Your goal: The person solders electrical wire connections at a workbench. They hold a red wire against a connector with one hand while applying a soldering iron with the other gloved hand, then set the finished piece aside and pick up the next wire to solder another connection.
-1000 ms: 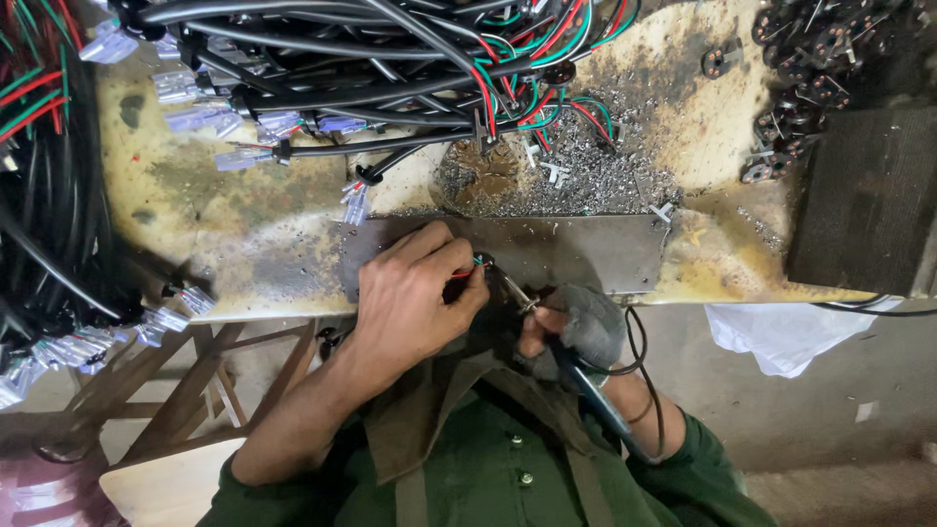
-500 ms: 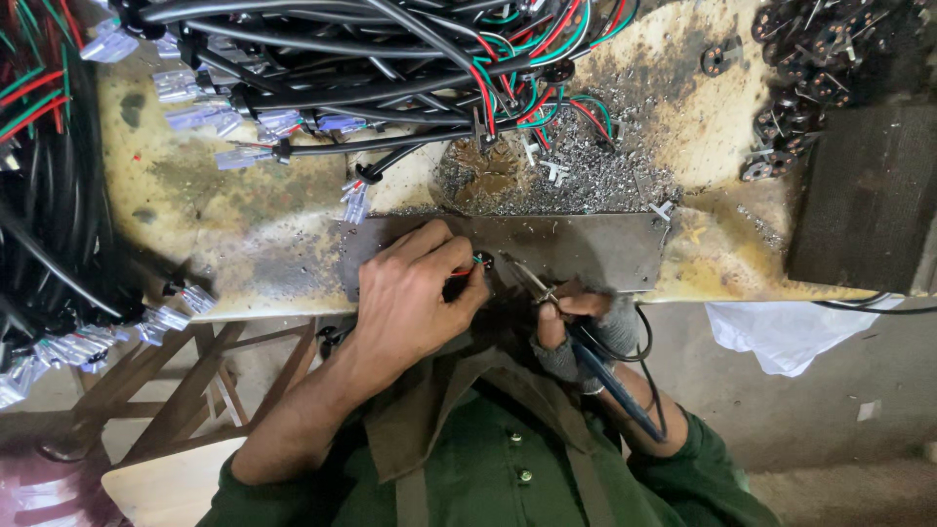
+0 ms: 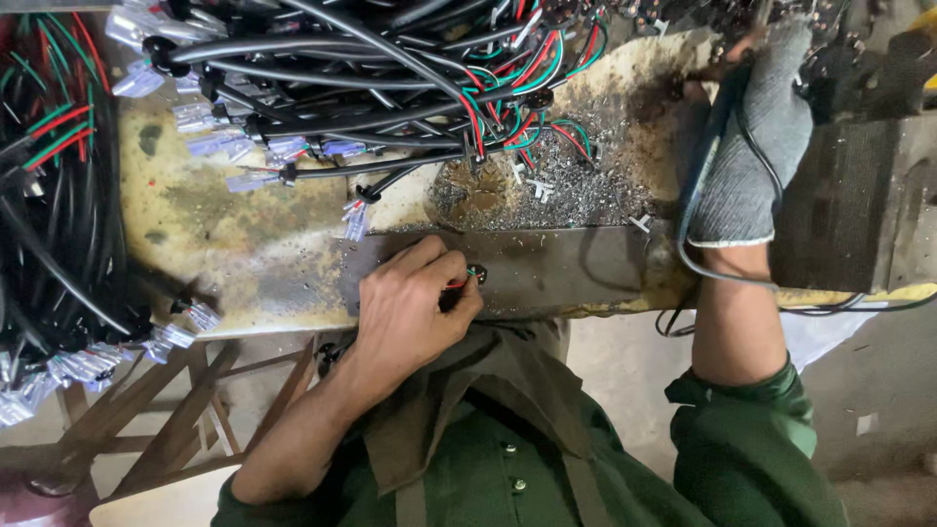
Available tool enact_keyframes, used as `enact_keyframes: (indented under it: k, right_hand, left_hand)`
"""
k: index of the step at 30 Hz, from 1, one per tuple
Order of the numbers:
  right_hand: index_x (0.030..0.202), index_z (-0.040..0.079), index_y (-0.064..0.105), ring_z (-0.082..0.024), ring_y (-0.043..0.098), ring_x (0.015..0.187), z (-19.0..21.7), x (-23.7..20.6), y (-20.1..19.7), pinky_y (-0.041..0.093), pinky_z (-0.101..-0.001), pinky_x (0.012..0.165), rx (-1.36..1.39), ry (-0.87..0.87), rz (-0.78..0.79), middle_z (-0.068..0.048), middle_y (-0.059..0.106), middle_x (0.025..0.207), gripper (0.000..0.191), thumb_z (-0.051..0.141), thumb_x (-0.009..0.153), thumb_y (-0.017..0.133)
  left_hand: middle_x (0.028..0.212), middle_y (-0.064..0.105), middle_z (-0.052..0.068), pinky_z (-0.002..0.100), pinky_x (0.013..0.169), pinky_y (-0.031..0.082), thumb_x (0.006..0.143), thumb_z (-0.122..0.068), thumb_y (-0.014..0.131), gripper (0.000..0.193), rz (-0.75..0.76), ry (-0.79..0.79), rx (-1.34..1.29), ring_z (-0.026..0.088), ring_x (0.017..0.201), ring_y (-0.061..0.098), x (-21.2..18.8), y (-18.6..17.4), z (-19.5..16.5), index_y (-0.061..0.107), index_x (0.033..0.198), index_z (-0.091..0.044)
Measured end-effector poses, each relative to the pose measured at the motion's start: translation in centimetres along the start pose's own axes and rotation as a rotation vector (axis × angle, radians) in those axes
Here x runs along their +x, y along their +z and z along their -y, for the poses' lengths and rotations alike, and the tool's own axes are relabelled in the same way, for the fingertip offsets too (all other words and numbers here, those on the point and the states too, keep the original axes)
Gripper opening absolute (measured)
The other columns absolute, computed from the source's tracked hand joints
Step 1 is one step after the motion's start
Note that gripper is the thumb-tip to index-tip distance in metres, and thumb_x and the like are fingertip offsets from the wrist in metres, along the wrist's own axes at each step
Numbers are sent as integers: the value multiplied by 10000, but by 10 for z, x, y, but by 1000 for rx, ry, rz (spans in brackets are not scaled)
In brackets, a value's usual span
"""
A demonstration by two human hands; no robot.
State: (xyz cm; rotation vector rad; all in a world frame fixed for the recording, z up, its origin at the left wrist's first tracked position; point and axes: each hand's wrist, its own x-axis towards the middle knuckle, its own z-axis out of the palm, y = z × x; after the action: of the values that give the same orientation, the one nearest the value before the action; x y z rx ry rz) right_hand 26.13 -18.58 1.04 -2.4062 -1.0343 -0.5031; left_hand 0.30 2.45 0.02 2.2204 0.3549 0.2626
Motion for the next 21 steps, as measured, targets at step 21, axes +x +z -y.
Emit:
enact_keyframes:
  k: [21]
  right_hand:
    - [1364,40,351,-157,655,712,63,-25,-24,537,-293,637,356,295,90,-133,653,1030,674,85,890,828]
  left_hand:
    - [792,597,71,439,618,502,791,-161,768,185,-10,-20,11,311,724,650,-1,2,0,606,753,-81]
